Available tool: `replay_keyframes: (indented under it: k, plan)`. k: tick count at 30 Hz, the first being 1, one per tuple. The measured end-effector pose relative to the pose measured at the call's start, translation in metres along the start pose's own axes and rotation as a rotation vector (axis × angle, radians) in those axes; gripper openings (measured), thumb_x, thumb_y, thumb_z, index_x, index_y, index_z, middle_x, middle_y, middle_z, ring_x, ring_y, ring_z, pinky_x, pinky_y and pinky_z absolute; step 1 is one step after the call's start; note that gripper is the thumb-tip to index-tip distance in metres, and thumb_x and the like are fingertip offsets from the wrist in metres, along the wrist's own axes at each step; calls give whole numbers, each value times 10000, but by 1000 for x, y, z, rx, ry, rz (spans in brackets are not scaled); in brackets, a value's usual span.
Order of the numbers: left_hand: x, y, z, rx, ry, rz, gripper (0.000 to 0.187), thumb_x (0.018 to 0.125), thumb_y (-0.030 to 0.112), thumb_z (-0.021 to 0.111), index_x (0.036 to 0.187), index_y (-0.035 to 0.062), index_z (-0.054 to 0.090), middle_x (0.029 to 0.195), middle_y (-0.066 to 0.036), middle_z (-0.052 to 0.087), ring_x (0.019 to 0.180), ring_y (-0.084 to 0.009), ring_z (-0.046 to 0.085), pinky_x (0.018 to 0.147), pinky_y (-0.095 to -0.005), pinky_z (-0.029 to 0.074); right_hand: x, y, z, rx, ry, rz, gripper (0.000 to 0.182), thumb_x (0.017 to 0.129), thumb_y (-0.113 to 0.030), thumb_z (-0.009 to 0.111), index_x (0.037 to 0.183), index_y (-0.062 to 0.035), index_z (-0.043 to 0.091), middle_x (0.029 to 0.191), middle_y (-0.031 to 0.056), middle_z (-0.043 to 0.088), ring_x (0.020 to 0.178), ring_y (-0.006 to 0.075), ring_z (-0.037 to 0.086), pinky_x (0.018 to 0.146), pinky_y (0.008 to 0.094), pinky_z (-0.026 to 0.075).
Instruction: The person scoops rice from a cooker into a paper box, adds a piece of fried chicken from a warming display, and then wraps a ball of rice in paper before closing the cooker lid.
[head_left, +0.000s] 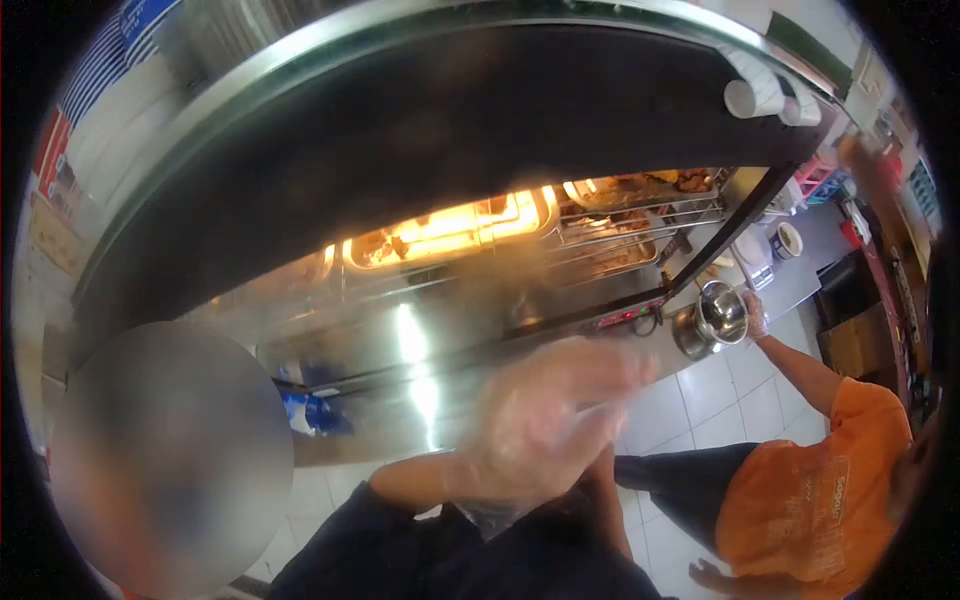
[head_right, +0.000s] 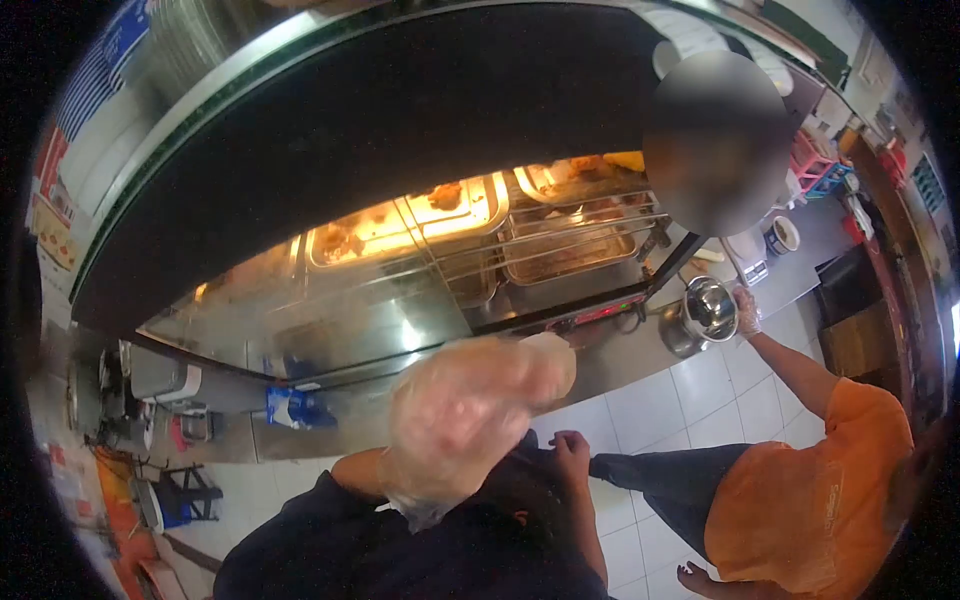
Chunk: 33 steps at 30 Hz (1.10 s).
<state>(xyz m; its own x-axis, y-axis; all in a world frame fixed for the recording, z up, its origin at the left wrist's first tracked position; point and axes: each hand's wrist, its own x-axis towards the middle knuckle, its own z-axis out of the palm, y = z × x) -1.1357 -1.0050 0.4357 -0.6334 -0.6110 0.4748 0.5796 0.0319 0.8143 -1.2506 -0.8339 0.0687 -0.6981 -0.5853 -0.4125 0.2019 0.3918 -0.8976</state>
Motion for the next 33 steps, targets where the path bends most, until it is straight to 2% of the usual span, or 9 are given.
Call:
replay_keyframes:
  k: [3, 6, 10, 14, 18, 20, 25, 30, 33]
  plan:
    - [29, -8, -6, 120, 51, -116, 610, 874, 20, 566, 1409, -18, 277, 1386, -232, 395, 1309, -280, 392, 1103, -417, 301, -20, -6, 2, 29, 15, -65, 128, 858, -84, 593, 917, 29, 605, 777, 120, 672, 639, 141, 607, 582, 281, 487]
    - [50, -33, -25, 275, 143, -158, 738, 874, 27, 590, 1460, -4, 143, 1500, -244, 193, 1420, -326, 155, 1157, -434, 176, -25, 7, 4, 64, 79, -13, 160, 855, -135, 605, 890, 20, 621, 780, 106, 660, 672, 147, 594, 629, 278, 483]
    - [59, -46, -33, 311, 330, -135, 804, 870, 104, 648, 1465, -10, 119, 1508, -258, 148, 1419, -359, 110, 1152, -457, 166, -33, -6, 1, 32, 84, 8, 143, 866, -94, 586, 913, 40, 598, 788, 126, 668, 661, 159, 624, 590, 276, 500]
    - [63, -48, -36, 262, 419, -5, 824, 842, 217, 701, 1447, -25, 197, 1497, -235, 201, 1399, -285, 217, 1094, -376, 300, -27, 13, 0, 191, 136, 95, 163, 871, -115, 584, 914, 40, 609, 801, 128, 670, 672, 153, 623, 599, 277, 494]
    - [63, -49, -35, 382, 639, -147, 675, 870, 250, 594, 1427, 0, 304, 1136, -86, 533, 960, -118, 506, 831, -292, 429, -26, 17, -10, -299, 121, -124, 240, 867, -209, 596, 940, 12, 655, 859, 140, 688, 791, 218, 654, 721, 362, 514]
    - [66, -62, -50, 737, 631, -71, 551, 909, 240, 529, 1396, 44, 363, 1084, -120, 550, 935, -182, 544, 836, -341, 454, -2, 32, -10, -169, 183, 105, 323, 836, -299, 615, 973, -11, 666, 885, 171, 688, 849, 277, 666, 782, 385, 509]
    - [100, -63, -112, 2250, 471, 22, 365, 979, 211, 403, 1323, 122, 489, 1012, -186, 582, 920, -310, 609, 862, -439, 492, 6, -23, -31, -181, 178, 51, 286, 831, -246, 595, 971, -4, 654, 888, 142, 689, 818, 219, 660, 760, 355, 514]
    - [123, -63, -134, 2183, 279, -530, 353, 940, 162, 414, 1265, 76, 523, 1172, -178, 569, 1088, -318, 556, 945, -437, 434, 28, -30, -64, -108, 78, 35, 260, 857, -215, 587, 994, -2, 646, 893, 135, 690, 807, 218, 658, 756, 352, 512]
    - [123, -56, -88, 2067, 151, -943, 346, 917, 133, 421, 1230, 49, 543, 1268, -173, 561, 1189, -323, 524, 995, -436, 399, 38, -28, -79, 81, 58, 82, 212, 888, -196, 579, 991, -16, 624, 772, 71, 645, 605, 130, 566, 502, 280, 456]
